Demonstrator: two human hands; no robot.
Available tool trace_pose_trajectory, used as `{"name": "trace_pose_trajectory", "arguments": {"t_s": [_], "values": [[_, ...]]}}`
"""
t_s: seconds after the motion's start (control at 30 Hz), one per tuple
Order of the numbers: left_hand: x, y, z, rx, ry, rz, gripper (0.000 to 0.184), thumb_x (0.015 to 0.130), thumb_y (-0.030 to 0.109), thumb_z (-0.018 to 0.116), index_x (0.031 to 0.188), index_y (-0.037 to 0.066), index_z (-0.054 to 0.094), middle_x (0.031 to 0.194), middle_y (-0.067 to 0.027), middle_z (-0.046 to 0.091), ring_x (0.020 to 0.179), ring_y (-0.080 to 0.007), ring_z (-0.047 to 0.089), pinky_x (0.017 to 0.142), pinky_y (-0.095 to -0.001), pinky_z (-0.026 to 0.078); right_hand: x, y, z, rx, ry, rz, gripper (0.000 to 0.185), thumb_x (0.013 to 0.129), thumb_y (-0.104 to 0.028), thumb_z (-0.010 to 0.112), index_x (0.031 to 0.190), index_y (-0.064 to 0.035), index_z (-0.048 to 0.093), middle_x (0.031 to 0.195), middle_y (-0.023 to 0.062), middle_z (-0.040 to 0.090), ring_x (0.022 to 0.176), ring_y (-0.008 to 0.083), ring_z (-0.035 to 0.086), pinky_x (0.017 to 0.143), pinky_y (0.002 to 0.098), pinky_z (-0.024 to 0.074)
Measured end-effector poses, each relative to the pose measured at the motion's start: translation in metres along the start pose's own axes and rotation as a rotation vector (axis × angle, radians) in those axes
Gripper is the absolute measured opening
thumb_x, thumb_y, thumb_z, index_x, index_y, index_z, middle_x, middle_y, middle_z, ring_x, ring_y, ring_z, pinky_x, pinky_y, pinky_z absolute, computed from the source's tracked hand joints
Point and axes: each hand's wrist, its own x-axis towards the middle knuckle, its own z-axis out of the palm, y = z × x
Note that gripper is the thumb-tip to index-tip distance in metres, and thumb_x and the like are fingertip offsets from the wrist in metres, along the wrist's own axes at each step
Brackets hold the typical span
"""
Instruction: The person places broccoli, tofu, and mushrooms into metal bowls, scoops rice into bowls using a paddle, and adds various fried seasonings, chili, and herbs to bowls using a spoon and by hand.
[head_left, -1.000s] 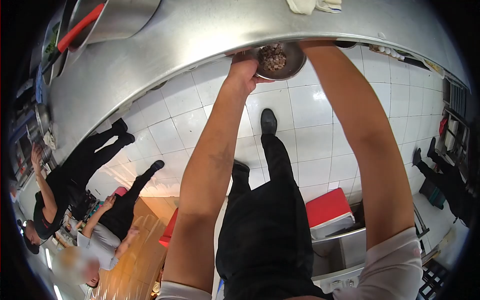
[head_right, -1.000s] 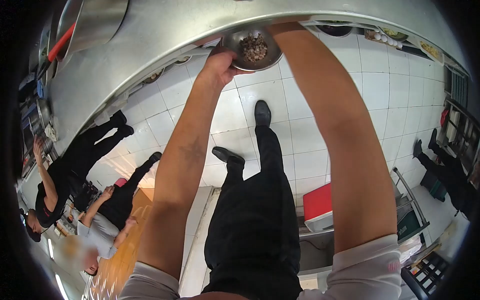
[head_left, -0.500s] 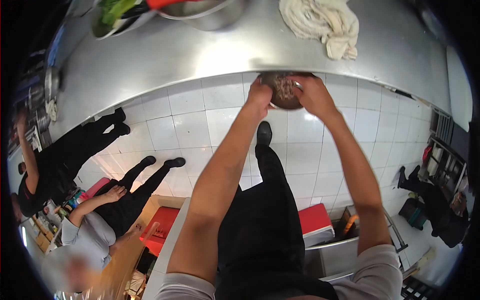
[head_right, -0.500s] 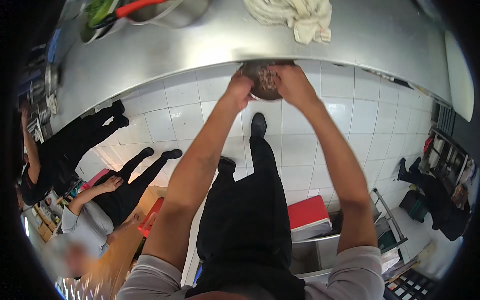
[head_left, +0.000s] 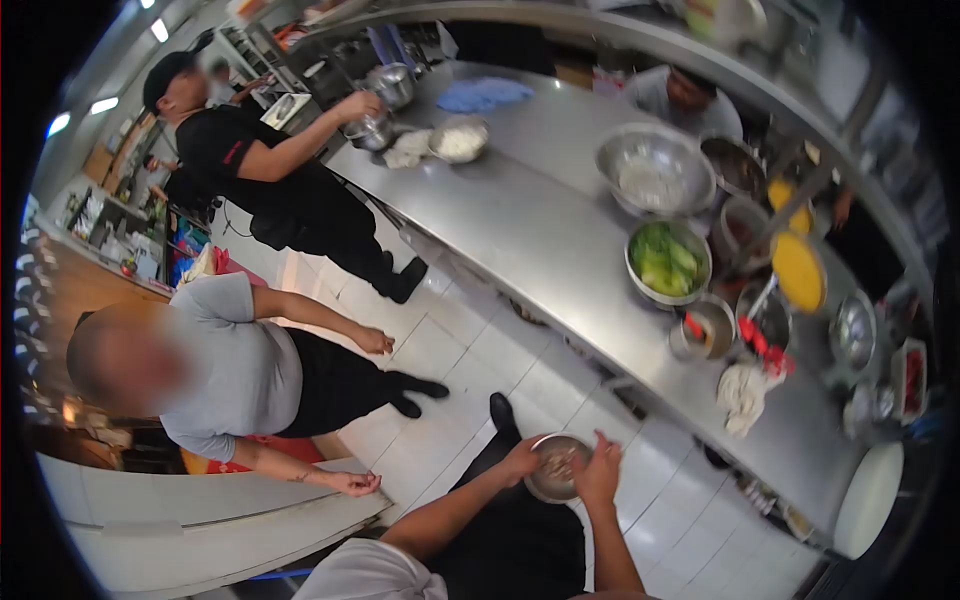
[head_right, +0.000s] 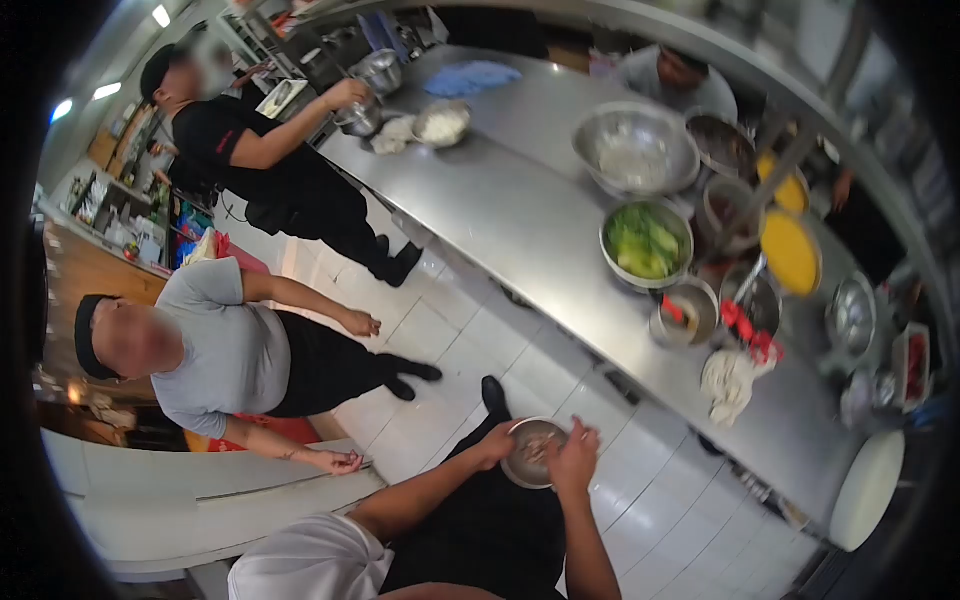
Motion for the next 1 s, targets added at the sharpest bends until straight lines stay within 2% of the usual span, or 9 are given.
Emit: {"name": "trace_pose_trajectory", "arguments": {"t_s": [0.1,0.2,0.37,0.5,0.57,0.7,0.8,0.9,1.0], "values": [[-0.029,0.016,-0.033,-0.139,0.035,-0.008,0.071,0.076,-0.02,0.04,0.142,0.006,0.051,0.13,-0.0115,0.062,0.12,-0.023,0.06,0.104,-0.037,0.048,0.016,0.028,0.046,-0.037,-0.346,0.07,0.071,0.085,-0.048,0.067,0.136,-0.0011,0.052,0.119,0.0326,0.06,0.107,0.0477,0.062,0.094,0.0495,0.0505],[-0.02,0.03,-0.079,-0.162,0.007,0.044,0.064,0.079,-0.014,0.049,0.14,0.006,0.054,0.125,-0.0108,0.064,0.116,-0.0227,0.063,0.097,-0.0361,0.052,0.039,0.013,0.064,-0.001,-0.488,0.023,0.048,0.088,-0.038,0.057,0.121,-0.0043,0.065,0.113,0.0263,0.068,0.11,0.042,0.064,0.096,0.0466,0.05],[-0.017,0.133,-0.128,-0.345,-0.443,-0.028,0.067,0.092,0.009,0.064,0.152,0.012,0.036,0.143,-0.0094,0.052,0.131,-0.0246,0.053,0.107,-0.042,0.046,0.093,-0.054,0.045,-0.029,-0.346,-0.028,0.036,0.087,-0.032,0.06,0.104,-0.0018,0.072,0.097,0.0275,0.069,0.096,0.0434,0.068,0.087,0.0501,0.0522],[0.006,0.191,-0.171,-0.736,-0.656,0.049,0.062,0.1,0.042,0.054,0.151,0.013,0.035,0.145,-0.0115,0.049,0.13,-0.0285,0.053,0.105,-0.0517,0.046,0.166,-0.121,0.022,0.075,-0.149,-0.258,0.03,0.085,-0.029,0.067,0.095,-0.0016,0.073,0.083,0.0256,0.069,0.079,0.0416,0.069,0.072,0.0493,0.0529],[0.043,0.192,-0.211,-0.625,-0.107,0.031,0.052,0.1,0.04,0.055,0.141,0.009,0.044,0.134,-0.0126,0.055,0.121,-0.0258,0.058,0.1,-0.0514,0.049,0.202,-0.159,0.01,0.061,-0.048,-0.231,0.029,0.088,-0.029,0.065,0.095,-0.0012,0.073,0.078,0.024,0.068,0.073,0.0371,0.069,0.069,0.0468,0.0521],[0.107,0.136,-0.289,0.005,0.765,0.036,0.03,0.093,0.022,0.051,0.111,0.0,0.059,0.092,-0.0149,0.068,0.064,-0.03,0.068,0.053,-0.0432,0.055,0.256,-0.221,-0.01,0.261,0.117,-0.096,0.029,0.087,-0.025,0.064,0.097,0.0009,0.072,0.081,0.0232,0.071,0.074,0.0322,0.07,0.069,0.0437,0.0525],[0.106,0.123,-0.328,-0.043,0.775,-0.081,0.024,0.089,0.019,0.054,0.101,-0.001,0.061,0.08,-0.0142,0.066,0.053,-0.0291,0.064,0.043,-0.0384,0.052,0.303,-0.222,0.011,0.231,0.384,-0.105,0.029,0.085,-0.019,0.062,0.095,0.0071,0.068,0.08,0.0236,0.071,0.065,0.0303,0.069,0.063,0.0446,0.0545],[0.073,0.133,-0.33,-0.138,0.86,-0.145,0.021,0.089,0.018,0.056,0.102,0.003,0.062,0.082,-0.013,0.066,0.059,-0.0292,0.067,0.047,-0.0418,0.054,0.323,-0.228,0.006,0.452,0.138,0.338,0.023,0.084,-0.014,0.061,0.086,0.0088,0.065,0.075,0.0223,0.069,0.053,0.0248,0.065,0.046,0.0401,0.0504],[0.08,0.05,-0.398,0.181,0.74,-0.034,0.031,0.092,0.023,0.055,0.12,0.01,0.057,0.098,-0.0126,0.067,0.07,-0.0314,0.07,0.057,-0.0471,0.053,0.355,-0.219,0.002,0.668,0.152,0.338,0.019,0.083,-0.008,0.057,0.08,0.01,0.061,0.059,0.0153,0.062,0.041,0.0223,0.059,0.034,0.0352,0.0415]]}}
